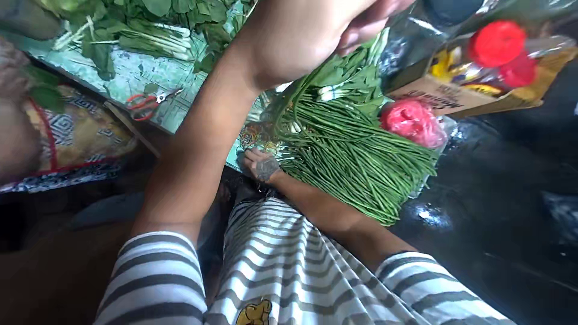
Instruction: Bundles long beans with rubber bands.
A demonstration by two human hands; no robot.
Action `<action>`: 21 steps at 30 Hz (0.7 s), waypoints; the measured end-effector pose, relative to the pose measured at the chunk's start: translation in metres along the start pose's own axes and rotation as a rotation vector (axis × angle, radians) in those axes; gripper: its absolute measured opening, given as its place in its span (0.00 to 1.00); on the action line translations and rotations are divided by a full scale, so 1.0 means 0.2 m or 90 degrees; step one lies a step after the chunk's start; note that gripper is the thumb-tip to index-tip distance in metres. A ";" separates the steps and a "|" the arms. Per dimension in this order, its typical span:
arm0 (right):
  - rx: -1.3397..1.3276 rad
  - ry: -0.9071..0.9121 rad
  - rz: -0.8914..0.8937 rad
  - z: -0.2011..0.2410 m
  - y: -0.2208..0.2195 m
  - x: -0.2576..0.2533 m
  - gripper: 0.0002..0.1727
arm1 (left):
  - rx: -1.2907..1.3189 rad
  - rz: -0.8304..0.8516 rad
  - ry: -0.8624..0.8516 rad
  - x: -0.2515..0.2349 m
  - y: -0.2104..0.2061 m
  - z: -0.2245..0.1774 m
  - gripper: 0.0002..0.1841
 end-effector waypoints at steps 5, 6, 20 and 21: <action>0.058 -0.003 0.027 -0.02 0.00 -0.03 0.17 | 0.044 0.030 -0.001 -0.02 0.13 0.12 0.14; 0.015 -0.053 0.004 -0.01 0.03 -0.02 0.17 | 0.046 0.026 0.010 -0.02 0.14 0.14 0.14; -0.737 -0.278 -0.716 -0.14 0.91 0.76 0.08 | -0.136 0.072 0.222 0.10 0.19 0.66 0.18; -0.730 -0.318 -0.753 -0.15 0.94 0.79 0.12 | -0.143 0.084 0.231 0.11 0.15 0.68 0.17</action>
Point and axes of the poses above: each hand's wrist, its own x-axis away from the middle knuckle, its own y-axis out of the back of the hand, z = x × y, the point moved 1 cm from there along -x, towards the middle knuckle, and after that the axes turned 4 degrees about -x, right-handed, at the moved point
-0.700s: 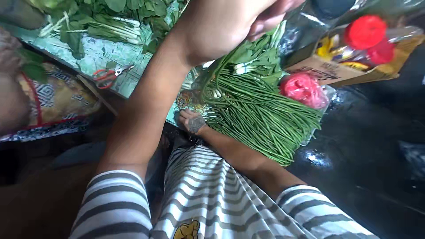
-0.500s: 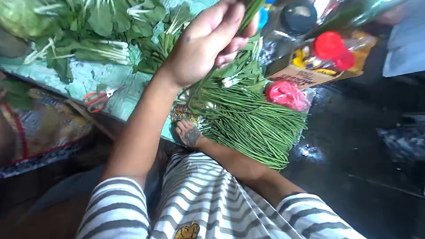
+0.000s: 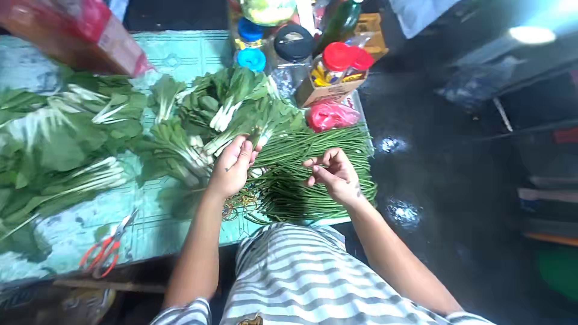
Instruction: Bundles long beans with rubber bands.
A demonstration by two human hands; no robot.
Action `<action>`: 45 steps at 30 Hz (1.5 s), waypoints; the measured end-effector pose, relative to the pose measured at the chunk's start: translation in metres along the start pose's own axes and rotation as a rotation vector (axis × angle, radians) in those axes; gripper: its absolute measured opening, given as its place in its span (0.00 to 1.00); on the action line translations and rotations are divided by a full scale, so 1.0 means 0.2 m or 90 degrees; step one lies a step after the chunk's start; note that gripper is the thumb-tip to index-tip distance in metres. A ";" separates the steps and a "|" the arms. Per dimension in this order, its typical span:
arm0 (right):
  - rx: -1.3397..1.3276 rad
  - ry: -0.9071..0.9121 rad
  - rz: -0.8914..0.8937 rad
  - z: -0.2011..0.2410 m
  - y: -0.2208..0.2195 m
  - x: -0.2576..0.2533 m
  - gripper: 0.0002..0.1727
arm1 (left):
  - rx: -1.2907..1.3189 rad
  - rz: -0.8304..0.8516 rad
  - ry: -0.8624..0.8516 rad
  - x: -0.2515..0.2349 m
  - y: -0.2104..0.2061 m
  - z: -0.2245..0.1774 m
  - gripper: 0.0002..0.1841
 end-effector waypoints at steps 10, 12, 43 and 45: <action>0.465 0.354 0.199 0.46 -0.15 -0.21 0.49 | -0.095 0.103 0.027 0.07 -0.31 0.03 0.16; 0.619 0.341 0.266 0.47 -0.18 -0.21 0.49 | -0.140 0.106 0.015 0.09 -0.35 0.01 0.16; 0.189 0.338 0.269 0.34 0.42 -0.15 0.16 | -0.383 -0.057 0.023 -0.05 -0.99 -0.16 0.14; -0.059 0.243 0.314 0.23 0.43 -0.13 0.13 | 0.011 -0.079 0.076 -0.04 -1.00 -0.12 0.15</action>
Point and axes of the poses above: each hand's wrist, its own x-axis away from the middle knuckle, its own y-axis out of the back of the hand, z = x × y, the point moved 1 cm from there along -x, towards the middle knuckle, and after that the axes turned 4 degrees about -x, right-handed, at the moved point
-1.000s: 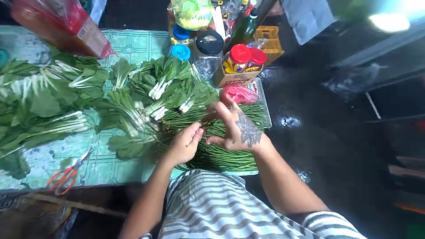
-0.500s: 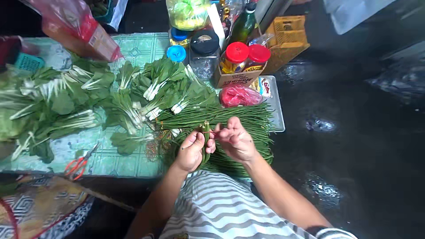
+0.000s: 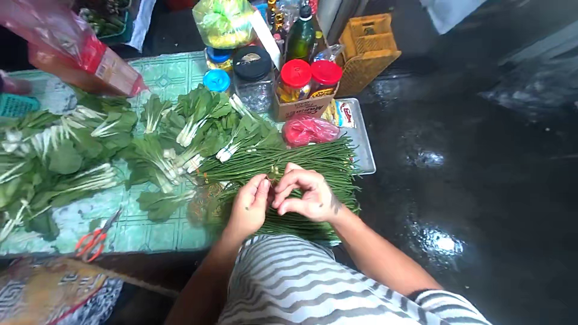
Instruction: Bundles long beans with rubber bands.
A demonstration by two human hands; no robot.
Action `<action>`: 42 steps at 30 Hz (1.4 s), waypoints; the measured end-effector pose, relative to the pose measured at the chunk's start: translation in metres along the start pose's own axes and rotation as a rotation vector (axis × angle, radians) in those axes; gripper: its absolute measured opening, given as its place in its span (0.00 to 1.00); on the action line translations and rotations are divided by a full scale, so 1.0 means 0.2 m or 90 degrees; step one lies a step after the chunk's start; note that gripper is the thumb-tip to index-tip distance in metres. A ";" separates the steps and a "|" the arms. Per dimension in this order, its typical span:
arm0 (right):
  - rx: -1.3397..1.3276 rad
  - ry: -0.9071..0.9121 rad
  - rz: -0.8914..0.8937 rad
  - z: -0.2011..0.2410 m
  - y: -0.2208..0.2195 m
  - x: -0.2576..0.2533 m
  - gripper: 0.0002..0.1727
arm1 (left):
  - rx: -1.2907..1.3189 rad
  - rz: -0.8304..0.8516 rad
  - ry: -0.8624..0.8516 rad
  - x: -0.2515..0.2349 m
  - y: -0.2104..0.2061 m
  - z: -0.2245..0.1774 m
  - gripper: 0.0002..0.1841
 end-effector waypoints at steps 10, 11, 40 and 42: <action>-0.248 -0.155 -0.086 -0.01 -0.05 -0.12 0.49 | -0.160 -0.092 -0.196 0.00 0.02 0.02 0.15; -0.144 -0.150 -0.077 0.01 -0.04 -0.15 0.49 | -0.275 -0.096 -0.199 0.00 0.04 -0.01 0.16; -0.100 -0.195 0.018 -0.02 -0.22 -0.17 0.46 | 0.475 0.094 -0.091 -0.04 0.17 -0.09 0.18; -0.178 -0.205 0.108 -0.13 -0.32 -0.07 0.43 | 0.502 0.090 -0.135 -0.06 0.25 -0.16 0.18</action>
Point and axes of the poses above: each hand's wrist, its own x-axis away from the middle knuckle, its own y-axis out of the back of the hand, z = x × y, the point moved 1 cm from there along -x, towards the middle knuckle, and after that the axes turned 4 degrees about -x, right-handed, at the moved point
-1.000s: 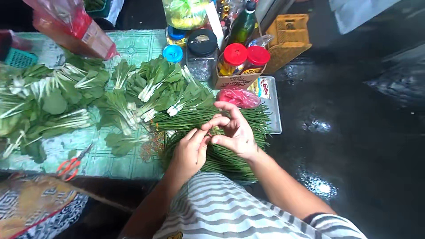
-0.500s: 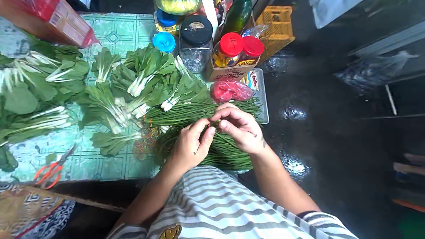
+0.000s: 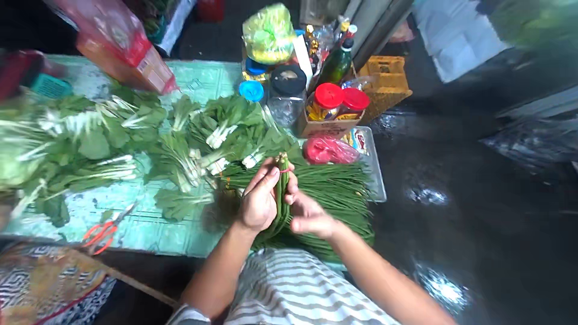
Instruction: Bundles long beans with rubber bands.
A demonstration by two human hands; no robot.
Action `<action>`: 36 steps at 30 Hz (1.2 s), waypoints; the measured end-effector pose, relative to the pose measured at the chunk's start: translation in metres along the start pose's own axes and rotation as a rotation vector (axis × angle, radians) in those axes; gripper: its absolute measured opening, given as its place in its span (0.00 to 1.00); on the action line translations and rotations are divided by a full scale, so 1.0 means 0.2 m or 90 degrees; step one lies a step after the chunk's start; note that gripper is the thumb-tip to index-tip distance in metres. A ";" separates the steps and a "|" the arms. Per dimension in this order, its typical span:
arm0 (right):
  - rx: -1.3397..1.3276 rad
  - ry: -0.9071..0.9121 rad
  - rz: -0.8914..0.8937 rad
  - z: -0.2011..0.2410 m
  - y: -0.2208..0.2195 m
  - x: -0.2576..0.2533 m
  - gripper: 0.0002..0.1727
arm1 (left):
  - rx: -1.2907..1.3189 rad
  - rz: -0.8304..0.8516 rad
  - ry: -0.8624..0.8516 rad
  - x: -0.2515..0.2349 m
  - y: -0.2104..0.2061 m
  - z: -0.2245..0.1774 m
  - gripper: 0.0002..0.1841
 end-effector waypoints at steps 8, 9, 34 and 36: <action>0.231 -0.001 0.084 -0.17 0.02 -0.02 0.37 | -0.194 -0.090 -0.300 0.06 -0.04 -0.83 0.20; 0.307 0.013 0.073 -0.15 0.00 -0.04 0.48 | -0.198 -0.115 -0.339 0.08 -0.06 -0.90 0.22; 0.901 -0.408 -0.174 0.16 1.14 0.28 0.14 | -0.127 -0.709 0.135 0.14 0.87 0.29 0.17; 0.922 -0.408 -0.224 0.00 1.22 0.31 0.16 | -0.215 -0.724 0.144 0.12 0.91 0.35 0.23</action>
Point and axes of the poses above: each hand's wrist, its own x-axis away from the middle knuckle, its own y-axis out of the back of the hand, z = x × y, the point moved 1 cm from there along -x, towards the middle knuckle, and after that the axes turned 4 degrees about -x, right-handed, at the moved point
